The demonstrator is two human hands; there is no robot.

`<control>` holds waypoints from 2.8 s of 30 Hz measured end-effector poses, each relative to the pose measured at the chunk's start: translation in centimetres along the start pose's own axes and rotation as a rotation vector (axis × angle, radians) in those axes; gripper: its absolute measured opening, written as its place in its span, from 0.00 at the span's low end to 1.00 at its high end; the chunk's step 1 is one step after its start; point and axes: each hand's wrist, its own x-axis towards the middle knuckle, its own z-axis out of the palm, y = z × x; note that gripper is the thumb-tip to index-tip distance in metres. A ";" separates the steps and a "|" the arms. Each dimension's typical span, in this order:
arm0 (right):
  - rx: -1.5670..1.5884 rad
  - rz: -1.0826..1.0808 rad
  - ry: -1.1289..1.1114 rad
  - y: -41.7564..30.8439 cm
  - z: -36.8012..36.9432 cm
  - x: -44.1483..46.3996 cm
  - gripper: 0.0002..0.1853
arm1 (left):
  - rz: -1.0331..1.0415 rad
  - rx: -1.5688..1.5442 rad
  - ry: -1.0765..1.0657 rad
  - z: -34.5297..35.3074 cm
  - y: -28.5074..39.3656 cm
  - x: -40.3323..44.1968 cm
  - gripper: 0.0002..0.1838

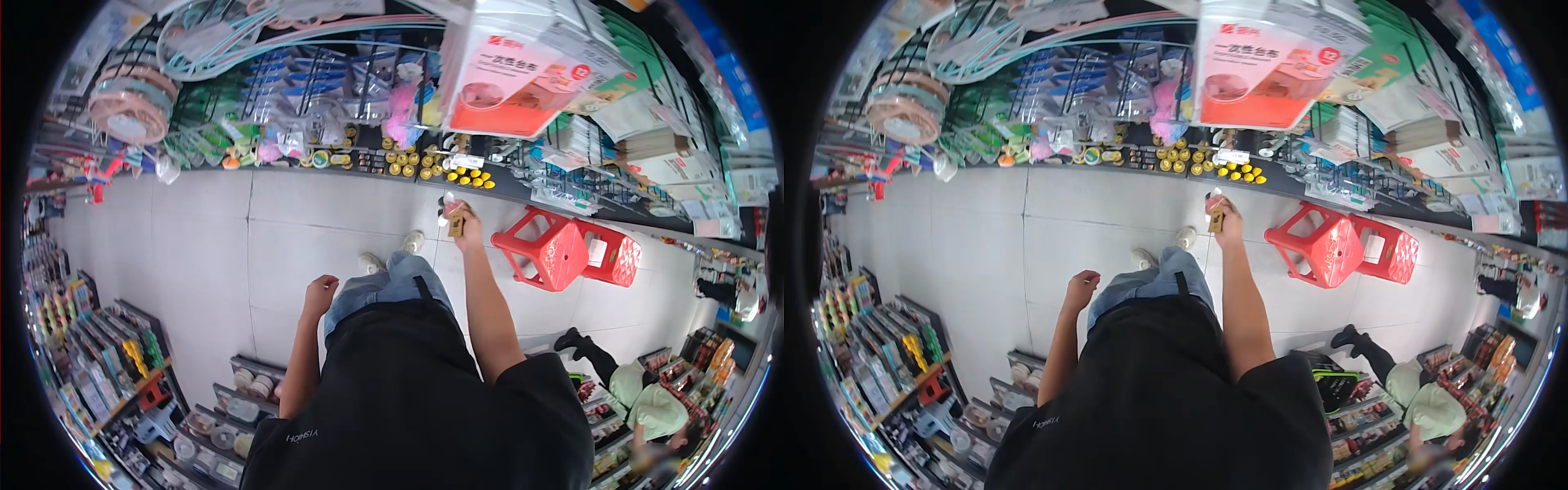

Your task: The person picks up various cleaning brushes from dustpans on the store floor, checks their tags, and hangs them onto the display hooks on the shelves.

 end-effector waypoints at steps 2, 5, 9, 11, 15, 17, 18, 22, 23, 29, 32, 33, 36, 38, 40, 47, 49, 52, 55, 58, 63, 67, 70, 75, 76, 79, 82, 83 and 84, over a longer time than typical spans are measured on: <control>-0.074 -0.044 -0.011 -0.5 -0.9 0.4 0.16 | -0.074 -0.060 0.002 0.9 -3.7 -2.0 0.10; -0.051 -0.060 0.091 -1.1 -1.7 1.1 0.14 | -0.176 -0.194 0.053 4.0 -11.5 -5.1 0.12; -0.028 -0.027 0.129 -0.5 -3.7 4.0 0.12 | -0.367 -0.315 0.103 5.1 -19.3 -11.0 0.13; -0.049 -0.012 0.123 0.4 -4.9 6.4 0.12 | -0.529 -0.440 0.170 6.2 -21.4 -14.4 0.13; -0.053 0.026 0.077 1.2 -6.9 10.3 0.13 | -0.648 -0.416 0.248 7.8 -17.6 -19.9 0.13; -0.053 0.040 0.067 1.7 -7.2 12.3 0.12 | -0.688 -0.426 0.278 9.8 -16.2 -21.5 0.13; -0.054 0.045 0.078 1.7 -7.4 13.5 0.12 | -0.699 -0.438 0.293 11.2 -16.1 -22.2 0.13; -0.048 0.054 0.051 1.1 -9.2 18.2 0.12 | -0.655 -0.251 0.237 13.8 -9.8 -23.2 0.14; -0.036 0.068 0.068 0.9 -9.4 18.6 0.12 | -0.636 -0.186 0.209 14.3 -8.5 -23.6 0.14; -0.031 0.107 0.125 -0.2 -9.5 21.2 0.14 | -0.730 -0.404 0.307 18.3 -5.0 -25.6 0.14; 0.087 0.129 0.121 -0.4 -10.1 23.3 0.14 | -0.732 -0.384 0.320 19.3 -3.9 -26.1 0.13; 0.105 0.133 0.113 -0.6 -9.4 23.4 0.14 | -0.740 -0.369 0.312 19.5 -3.8 -26.2 0.12; 0.140 0.162 0.062 -2.2 -7.0 23.7 0.19 | -0.758 -0.362 0.321 19.9 -2.9 -26.0 0.12; 0.160 0.138 0.081 -2.3 -6.1 24.0 0.21 | -0.778 -0.340 0.328 19.7 -2.3 -25.7 0.11; 0.187 0.132 0.114 -2.6 -5.3 23.8 0.22 | -0.787 -0.345 0.324 19.0 -0.9 -25.2 0.13; 0.314 0.082 0.135 -2.2 -4.1 23.3 0.19 | -0.802 -0.375 0.379 19.1 0.2 -24.9 0.11; 0.343 0.073 0.124 -1.6 -4.8 24.1 0.18 | -0.814 -0.361 0.369 19.2 0.4 -24.9 0.11; 0.375 0.077 0.066 -1.1 -5.3 24.8 0.17 | -0.818 -0.335 0.345 19.2 0.4 -25.0 0.11; 0.452 0.108 -0.079 -0.8 -6.5 25.5 0.18 | -0.858 -0.306 0.316 19.1 0.7 -24.8 0.11; 0.475 0.115 -0.232 -0.5 -7.1 25.6 0.22 | -0.864 -0.273 0.298 18.9 0.8 -24.6 0.11; 0.396 0.102 -0.096 -0.9 -6.7 25.4 0.17 | -0.862 -0.199 0.261 19.2 0.6 -24.5 0.11; 0.410 0.094 -0.119 -0.5 -7.8 25.9 0.16 | -0.858 -0.130 0.223 18.8 0.4 -24.1 0.12; 0.459 0.110 -0.181 -0.4 -9.1 27.3 0.16 | -0.862 -0.163 0.203 18.5 -0.7 -23.1 0.12; 0.394 -0.006 -0.096 0.2 -8.3 27.4 0.15 | -0.832 -0.051 0.250 19.0 -2.3 -23.0 0.13; 0.604 0.093 -0.348 0.5 -10.2 28.8 0.17 | -0.836 -0.048 0.220 18.7 -2.5 -22.9 0.13; 0.747 0.237 -0.602 0.9 -12.0 30.5 0.19 | -0.866 -0.060 0.255 18.6 -3.1 -22.5 0.11; 0.545 0.125 -0.400 0.7 -10.8 30.2 0.16 | -0.882 0.024 0.302 18.9 -3.5 -22.2 0.10; 0.455 0.077 -0.350 0.5 -10.1 29.9 0.16 | -0.868 0.042 0.315 19.0 -3.7 -22.2 0.09; 0.363 0.035 -0.298 0.3 -9.7 29.9 0.16 | -0.855 0.060 0.326 19.0 -3.8 -22.4 0.09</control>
